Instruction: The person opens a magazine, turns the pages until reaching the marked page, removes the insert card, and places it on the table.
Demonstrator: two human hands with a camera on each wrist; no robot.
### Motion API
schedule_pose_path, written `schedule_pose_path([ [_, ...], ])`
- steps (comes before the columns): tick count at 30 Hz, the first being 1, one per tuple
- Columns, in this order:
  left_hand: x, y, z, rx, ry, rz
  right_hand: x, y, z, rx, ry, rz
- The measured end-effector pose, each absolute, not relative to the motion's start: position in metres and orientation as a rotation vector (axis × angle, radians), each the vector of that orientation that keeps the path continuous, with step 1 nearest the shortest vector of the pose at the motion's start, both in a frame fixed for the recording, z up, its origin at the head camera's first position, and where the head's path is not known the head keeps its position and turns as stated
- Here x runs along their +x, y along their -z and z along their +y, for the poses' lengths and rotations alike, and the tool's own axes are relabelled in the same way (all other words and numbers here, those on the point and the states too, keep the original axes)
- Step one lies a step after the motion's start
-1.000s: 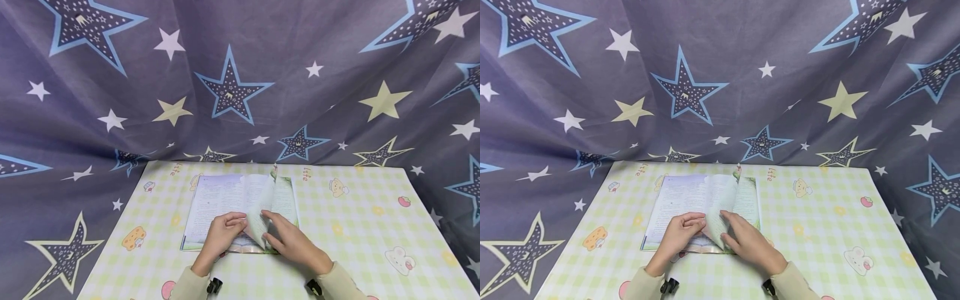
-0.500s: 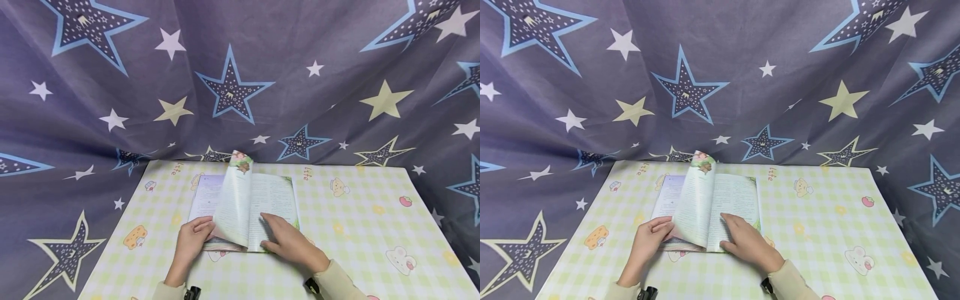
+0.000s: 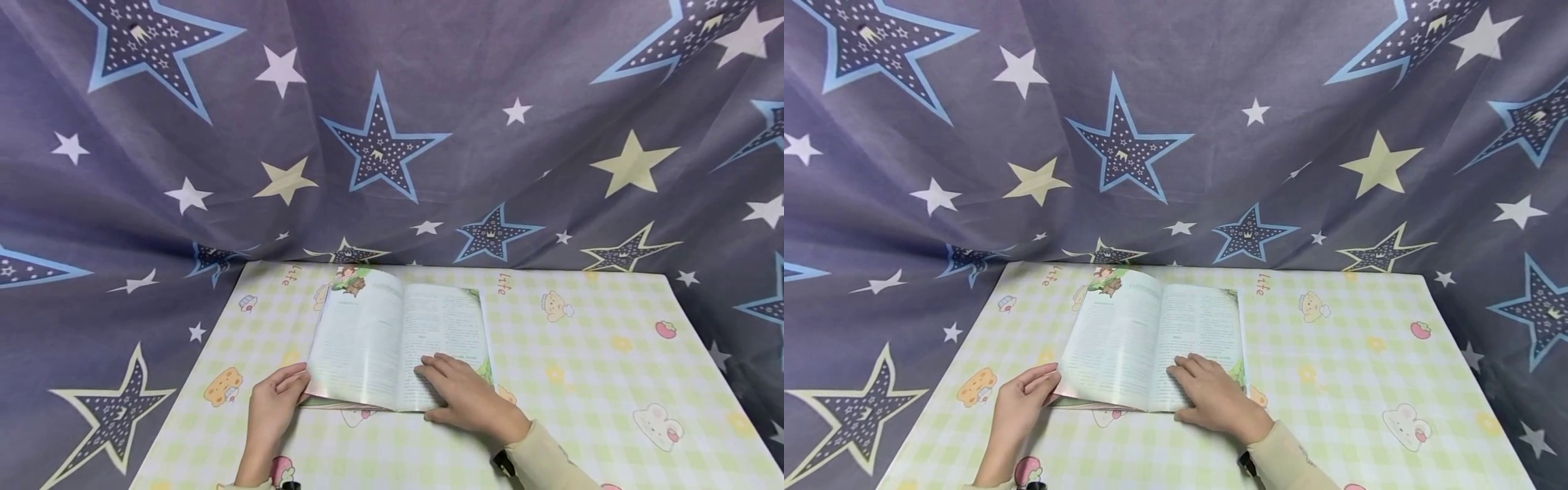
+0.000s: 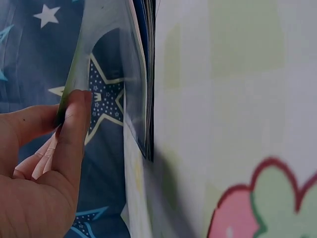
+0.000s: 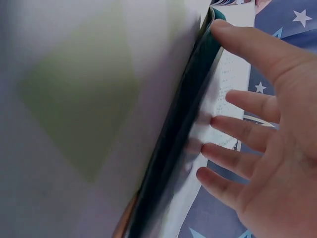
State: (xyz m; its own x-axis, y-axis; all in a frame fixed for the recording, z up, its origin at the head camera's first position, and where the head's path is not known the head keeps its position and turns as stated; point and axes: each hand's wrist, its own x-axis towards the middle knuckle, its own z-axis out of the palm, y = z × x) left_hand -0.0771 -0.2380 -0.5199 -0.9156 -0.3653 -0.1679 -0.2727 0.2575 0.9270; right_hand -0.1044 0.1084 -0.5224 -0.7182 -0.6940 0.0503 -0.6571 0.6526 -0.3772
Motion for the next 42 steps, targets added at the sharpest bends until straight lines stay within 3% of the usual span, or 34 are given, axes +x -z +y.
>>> schedule_pose_path([
  [13, -0.079, 0.519, -0.24, 0.584, 1.675, -2.435, -0.105, 0.519, 0.129, -1.161, 0.636, 2.772],
  [26, -0.088, 0.517, -0.228, 0.536, 1.727, -2.397, -0.11, 0.522, 0.167, -0.877, 0.826, 3.066],
  [35, -0.1, 0.515, -0.202, 0.347, 1.827, -2.414, -0.113, 0.523, 0.158, -0.715, 0.925, 3.222],
  [42, -0.108, 0.51, -0.177, 0.271, 1.862, -2.444, -0.112, 0.52, 0.142, -0.834, 1.072, 3.118],
])
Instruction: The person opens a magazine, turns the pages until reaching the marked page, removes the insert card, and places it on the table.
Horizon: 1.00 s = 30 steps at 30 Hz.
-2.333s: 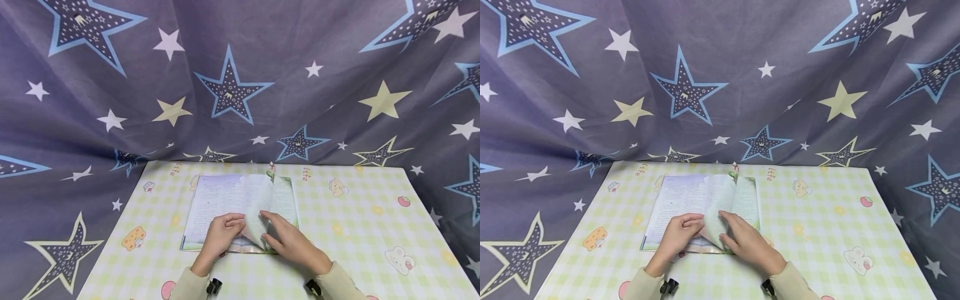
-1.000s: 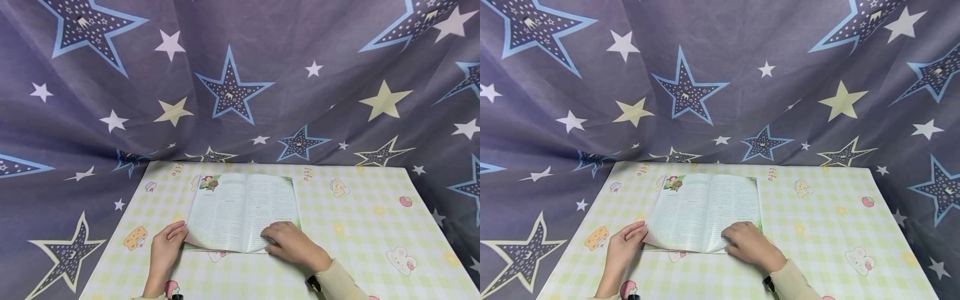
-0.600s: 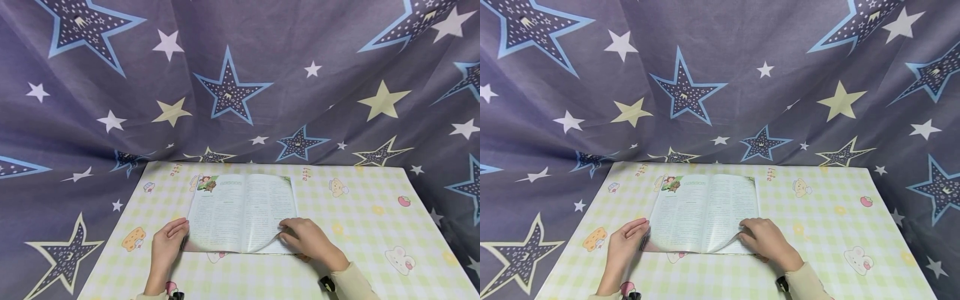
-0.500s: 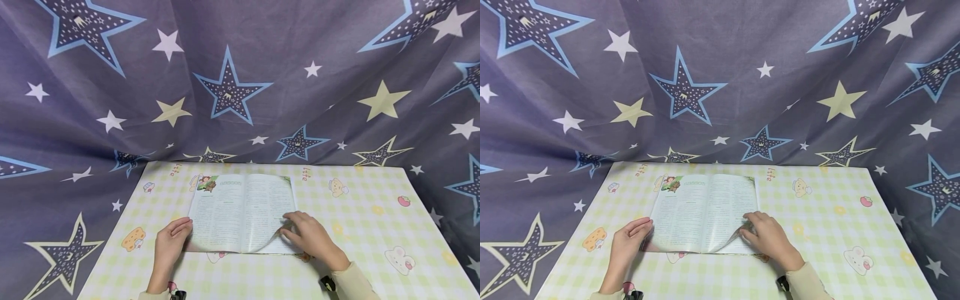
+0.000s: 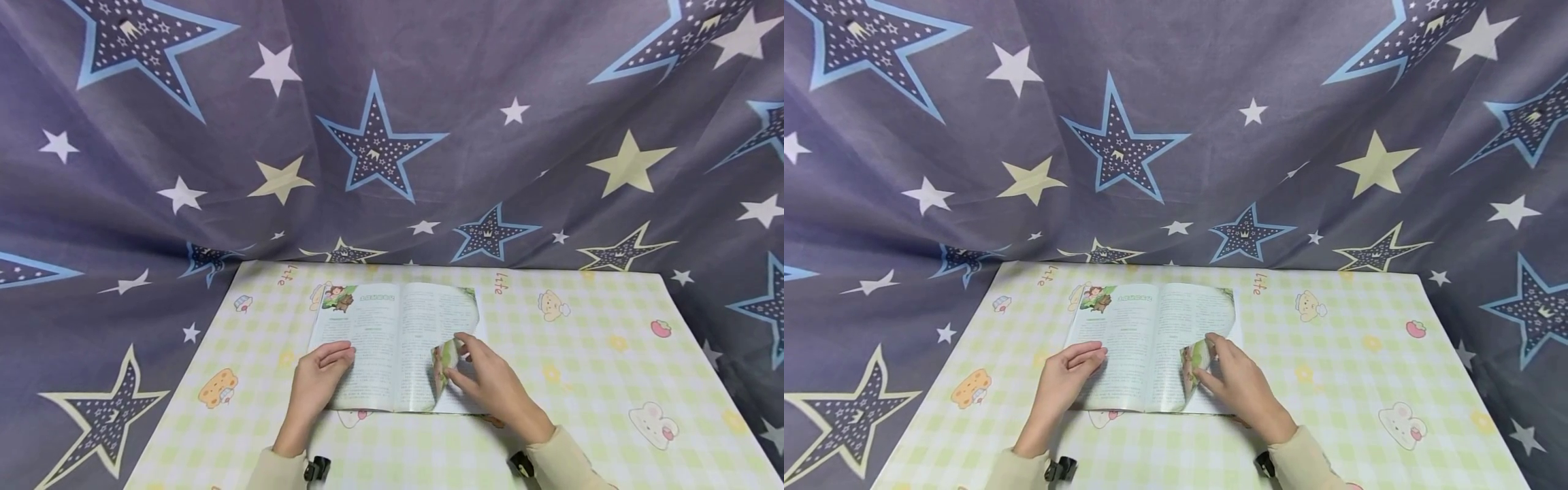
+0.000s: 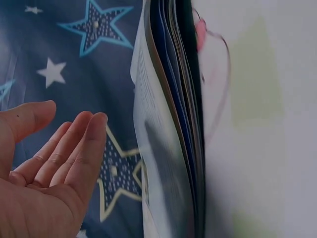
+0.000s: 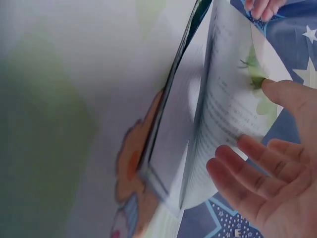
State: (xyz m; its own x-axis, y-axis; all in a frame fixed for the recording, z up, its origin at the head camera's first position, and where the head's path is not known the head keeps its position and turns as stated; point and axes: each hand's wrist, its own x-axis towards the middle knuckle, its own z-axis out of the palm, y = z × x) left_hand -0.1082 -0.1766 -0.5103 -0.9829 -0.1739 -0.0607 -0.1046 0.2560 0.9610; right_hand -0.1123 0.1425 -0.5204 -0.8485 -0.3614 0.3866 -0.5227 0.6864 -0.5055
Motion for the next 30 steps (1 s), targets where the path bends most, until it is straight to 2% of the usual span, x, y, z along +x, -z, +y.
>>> schedule_pose_path([
  [10, -0.116, 0.51, -0.145, 0.088, 2.17, -2.353, -0.11, 0.517, 0.13, 0.831, -1.041, -2.639],
  [19, -0.114, 0.512, -0.126, -0.085, 2.233, -2.425, -0.106, 0.515, 0.121, 1.005, -1.083, -2.634],
  [25, -0.113, 0.511, -0.123, -0.103, 2.1, -2.515, -0.107, 0.513, 0.118, 1.02, -1.086, -2.624],
  [30, -0.112, 0.515, -0.134, -0.019, 2.07, -2.487, -0.107, 0.514, 0.119, 0.987, -1.085, -2.631],
])
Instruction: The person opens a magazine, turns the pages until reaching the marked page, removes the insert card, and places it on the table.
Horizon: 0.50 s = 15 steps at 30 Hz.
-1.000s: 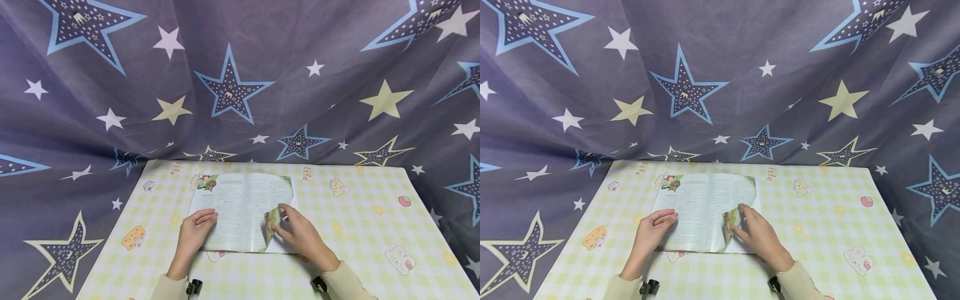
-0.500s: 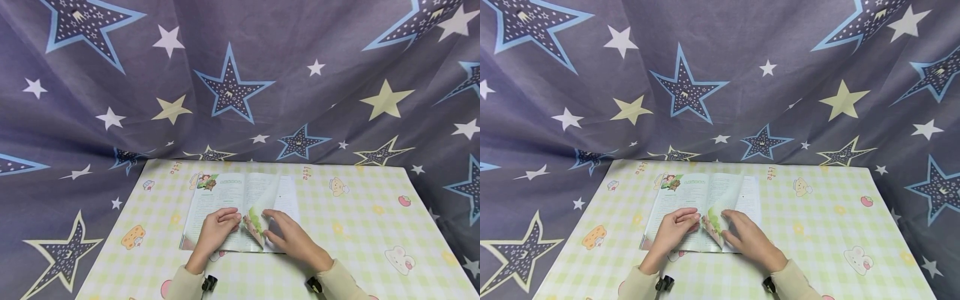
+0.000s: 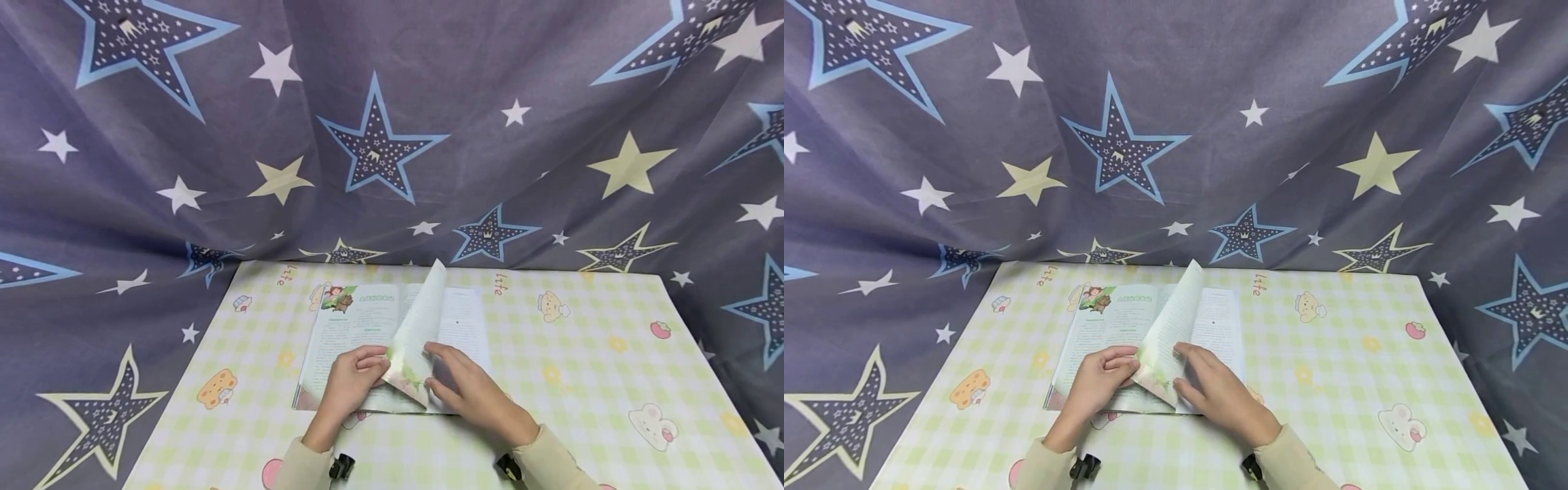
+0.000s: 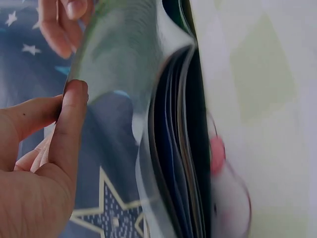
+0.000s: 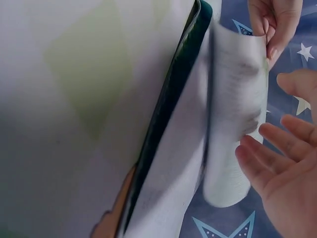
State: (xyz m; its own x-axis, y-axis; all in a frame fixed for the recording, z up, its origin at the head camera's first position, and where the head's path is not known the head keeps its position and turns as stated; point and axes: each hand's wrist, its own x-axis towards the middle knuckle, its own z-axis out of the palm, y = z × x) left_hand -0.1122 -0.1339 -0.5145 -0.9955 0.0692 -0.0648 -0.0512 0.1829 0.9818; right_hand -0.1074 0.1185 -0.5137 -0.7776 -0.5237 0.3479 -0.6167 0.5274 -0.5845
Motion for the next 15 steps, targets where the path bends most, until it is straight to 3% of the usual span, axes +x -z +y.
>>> schedule_pose_path([
  [7, -0.106, 0.512, -0.167, -0.178, -1.996, 2.405, -0.107, 0.517, 0.119, 0.946, -1.044, -2.684],
  [15, -0.094, 0.512, -0.205, -0.377, -1.942, 2.472, -0.107, 0.523, 0.119, 1.1, -0.863, -2.7],
])
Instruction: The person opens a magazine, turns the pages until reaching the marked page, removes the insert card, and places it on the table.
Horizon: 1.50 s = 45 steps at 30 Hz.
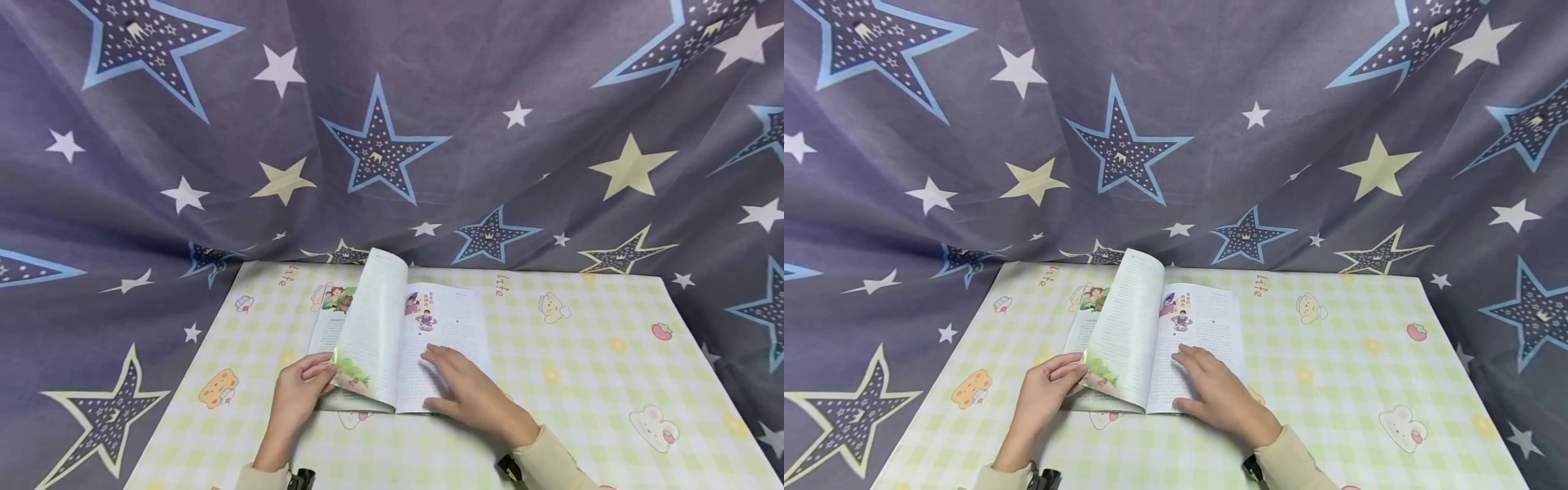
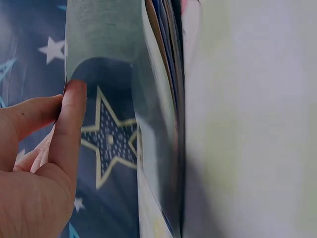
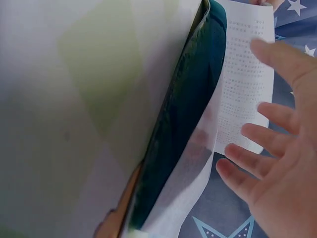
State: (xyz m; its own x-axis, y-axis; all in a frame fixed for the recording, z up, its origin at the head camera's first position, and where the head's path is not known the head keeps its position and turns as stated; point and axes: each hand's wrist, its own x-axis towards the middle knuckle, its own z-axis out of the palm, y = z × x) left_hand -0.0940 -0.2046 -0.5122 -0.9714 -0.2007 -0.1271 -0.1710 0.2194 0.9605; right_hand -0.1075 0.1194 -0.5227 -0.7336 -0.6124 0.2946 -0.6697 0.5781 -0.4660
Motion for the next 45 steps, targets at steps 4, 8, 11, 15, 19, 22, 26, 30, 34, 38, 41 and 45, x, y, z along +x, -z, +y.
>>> schedule_pose_path([
  [4, -0.089, 0.514, -0.218, 0.437, 1.887, -2.443, -0.106, 0.524, 0.12, 1.182, -0.804, -2.713],
  [8, -0.086, 0.515, -0.227, 0.491, 1.839, -2.454, -0.105, 0.525, 0.12, 1.214, -0.777, -2.747],
  [11, -0.085, 0.514, -0.231, 0.52, 1.792, -2.469, -0.104, 0.526, 0.12, 1.231, -0.732, -2.754],
  [15, -0.085, 0.514, -0.234, 0.542, 1.753, -2.475, -0.104, 0.527, 0.119, 1.246, -0.682, -2.757],
  [19, -0.085, 0.515, -0.235, 0.552, 1.734, -2.475, -0.103, 0.527, 0.118, 1.25, -0.615, -2.779],
  [22, -0.085, 0.516, -0.237, 0.547, 1.715, -2.484, -0.104, 0.528, 0.119, 1.244, -0.559, -2.796],
  [26, -0.085, 0.517, -0.238, 0.538, 1.671, -2.501, -0.104, 0.528, 0.12, 1.252, -0.575, -2.796],
  [30, -0.086, 0.517, -0.238, 0.523, 1.658, -2.499, -0.104, 0.528, 0.121, 1.276, -0.595, -2.795],
  [34, -0.086, 0.517, -0.239, 0.491, 1.703, -2.456, -0.105, 0.53, 0.121, 1.278, -0.56, -2.813],
  [38, -0.088, 0.517, -0.24, 0.504, 1.698, -2.429, -0.105, 0.529, 0.121, 1.27, -0.531, -2.839],
  [41, -0.088, 0.517, -0.239, 0.511, 1.698, -2.428, -0.105, 0.527, 0.121, 1.261, -0.524, -2.846],
  [45, -0.088, 0.516, -0.236, 0.495, 1.733, -2.429, -0.106, 0.525, 0.124, 1.253, -0.563, -2.831],
])
